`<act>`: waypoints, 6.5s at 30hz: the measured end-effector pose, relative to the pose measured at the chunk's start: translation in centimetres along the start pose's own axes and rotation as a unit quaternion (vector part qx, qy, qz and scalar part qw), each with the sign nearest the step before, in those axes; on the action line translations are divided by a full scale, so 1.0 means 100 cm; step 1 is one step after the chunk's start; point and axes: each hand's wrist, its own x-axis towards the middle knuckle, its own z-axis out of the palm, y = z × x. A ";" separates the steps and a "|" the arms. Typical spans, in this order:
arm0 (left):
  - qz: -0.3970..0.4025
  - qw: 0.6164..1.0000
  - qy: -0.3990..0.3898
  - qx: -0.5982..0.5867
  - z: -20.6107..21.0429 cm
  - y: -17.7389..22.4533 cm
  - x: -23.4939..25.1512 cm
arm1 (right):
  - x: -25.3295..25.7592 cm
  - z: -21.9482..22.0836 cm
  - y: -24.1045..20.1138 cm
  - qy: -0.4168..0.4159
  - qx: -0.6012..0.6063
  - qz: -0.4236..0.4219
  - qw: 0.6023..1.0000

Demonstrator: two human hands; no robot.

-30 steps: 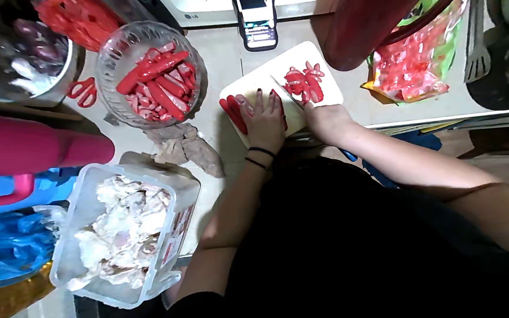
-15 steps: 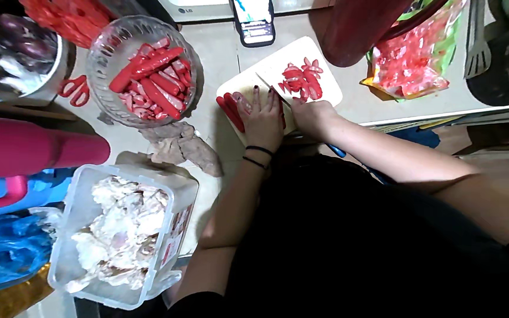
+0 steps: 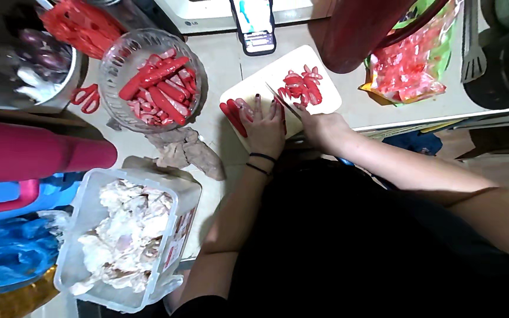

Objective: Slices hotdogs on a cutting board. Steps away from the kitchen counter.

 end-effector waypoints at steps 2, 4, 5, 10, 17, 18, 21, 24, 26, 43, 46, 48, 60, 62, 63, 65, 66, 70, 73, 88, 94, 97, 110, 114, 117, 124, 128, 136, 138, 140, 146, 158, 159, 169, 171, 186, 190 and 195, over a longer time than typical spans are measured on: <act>0.001 1.000 0.004 0.007 0.001 0.000 0.000 | -0.002 0.003 0.000 0.011 0.001 -0.018 1.000; 0.001 1.000 0.008 0.008 0.001 0.001 -0.001 | -0.003 0.001 -0.001 -0.001 -0.003 -0.024 1.000; -0.001 1.000 0.009 0.008 0.001 0.002 0.000 | -0.002 -0.001 -0.002 -0.014 -0.003 -0.020 1.000; -0.013 1.000 -0.010 0.006 0.000 0.004 0.000 | 0.016 -0.004 -0.013 -0.055 -0.023 0.012 0.998; -0.021 0.999 0.036 0.012 0.006 0.006 -0.005 | -0.001 0.007 0.000 -0.055 -0.020 0.007 0.998; -0.024 0.999 0.041 0.017 0.007 0.007 -0.005 | -0.003 0.005 0.002 -0.066 -0.032 0.015 0.997; -0.031 0.998 0.048 0.019 0.009 0.009 -0.006 | -0.005 0.002 0.004 -0.058 -0.043 0.024 0.997; -0.034 0.998 0.056 0.024 0.008 0.010 -0.006 | -0.009 0.003 0.001 -0.031 -0.017 -0.003 0.999; -0.035 0.997 0.057 0.029 0.008 0.010 -0.005 | -0.009 0.002 -0.001 -0.032 -0.017 -0.009 0.999; 0.017 1.000 0.022 -0.011 0.005 0.006 -0.029 | 0.010 0.004 -0.013 -0.044 0.013 0.014 0.999; 0.036 0.999 0.029 0.010 0.004 0.003 -0.030 | 0.003 0.014 -0.004 -0.012 0.020 -0.012 1.000; 0.044 0.998 0.046 0.021 0.007 0.002 -0.030 | -0.003 0.016 0.003 -0.020 0.004 -0.015 1.000; 0.057 0.997 0.038 0.022 -0.003 0.003 -0.036 | -0.009 0.004 -0.004 -0.051 -0.020 -0.015 0.998; 0.057 0.998 0.029 0.014 -0.004 0.003 -0.037 | -0.005 0.004 -0.003 -0.041 -0.002 -0.028 0.999; 0.057 0.998 0.025 0.011 -0.005 0.003 -0.038 | -0.002 0.007 -0.003 -0.028 0.007 -0.037 0.999; 0.060 0.998 0.030 0.009 -0.002 0.002 -0.039 | 0.005 0.013 -0.003 0.008 0.017 -0.049 0.999; 0.061 0.997 0.036 0.008 -0.002 0.001 -0.040 | 0.007 0.014 -0.005 0.009 0.013 -0.045 0.999; 0.055 0.998 0.036 0.001 -0.004 0.003 -0.041 | 0.007 0.012 0.000 -0.026 0.000 -0.022 0.999; 0.038 0.999 0.030 0.002 0.000 0.004 -0.038 | 0.001 0.008 0.002 -0.043 -0.024 -0.002 0.999; 0.007 0.997 0.077 0.007 0.013 0.006 -0.033 | 0.003 0.014 -0.012 -0.028 -0.005 -0.018 0.999; -0.007 0.997 0.081 -0.011 0.017 0.007 -0.028 | 0.001 0.010 0.003 -0.052 -0.032 0.002 0.998; -0.007 0.997 0.074 -0.012 0.019 0.008 -0.021 | -0.004 0.007 0.005 -0.034 -0.047 -0.001 0.998; -0.001 0.998 0.070 0.008 0.015 0.012 -0.020 | 0.008 0.015 -0.005 -0.023 -0.011 -0.014 1.000; -0.007 0.998 0.053 0.015 0.014 0.012 -0.022 | 0.007 0.013 -0.001 -0.035 -0.023 -0.008 0.999; -0.012 0.998 0.066 0.017 0.015 0.012 -0.021 | 0.001 0.010 0.000 -0.057 -0.040 0.012 0.998; -0.018 0.997 0.074 0.005 0.013 0.016 -0.021 | -0.011 0.008 -0.003 -0.048 -0.043 -0.013 0.998; -0.022 0.998 0.065 -0.004 0.012 0.015 -0.022 | -0.006 0.011 -0.003 -0.049 -0.034 -0.022 0.998; -0.021 0.996 0.087 -0.008 0.011 0.014 -0.022 | 0.002 0.014 -0.001 -0.036 -0.010 -0.025 0.999; -0.021 0.995 0.093 -0.013 0.012 0.014 -0.023 | -0.003 0.013 0.004 -0.054 -0.026 -0.021 0.998; -0.022 0.994 0.101 -0.017 0.015 0.014 -0.024 | -0.007 0.011 0.005 -0.063 -0.038 -0.013 0.997; -0.024 0.992 0.122 -0.013 0.018 0.016 -0.025 | -0.015 0.008 -0.002 -0.053 -0.028 -0.018 0.998; -0.018 0.987 0.153 -0.048 0.020 0.011 -0.025 | -0.004 0.014 0.002 -0.054 -0.015 -0.027 0.998; -0.016 0.987 0.156 -0.048 0.020 0.011 -0.025 | -0.006 0.014 0.003 -0.064 -0.023 -0.023 0.997; -0.016 0.983 0.176 -0.056 0.025 0.008 -0.026 | -0.019 0.011 -0.003 -0.067 -0.039 -0.019 0.997; -0.015 0.981 0.184 -0.055 0.026 0.007 -0.026 | -0.018 0.011 -0.004 -0.069 -0.045 -0.016 0.996; 0.003 0.985 0.150 -0.089 0.019 0.009 -0.005 | 0.006 0.004 0.027 0.018 0.007 -0.054 0.998; -0.011 0.970 0.211 -0.120 0.004 0.016 0.004 | 0.002 0.000 0.037 0.037 0.009 -0.040 0.998; 0.030 0.964 0.252 -0.080 -0.003 0.016 0.007 | -0.010 0.010 0.042 0.121 0.053 -0.028 0.991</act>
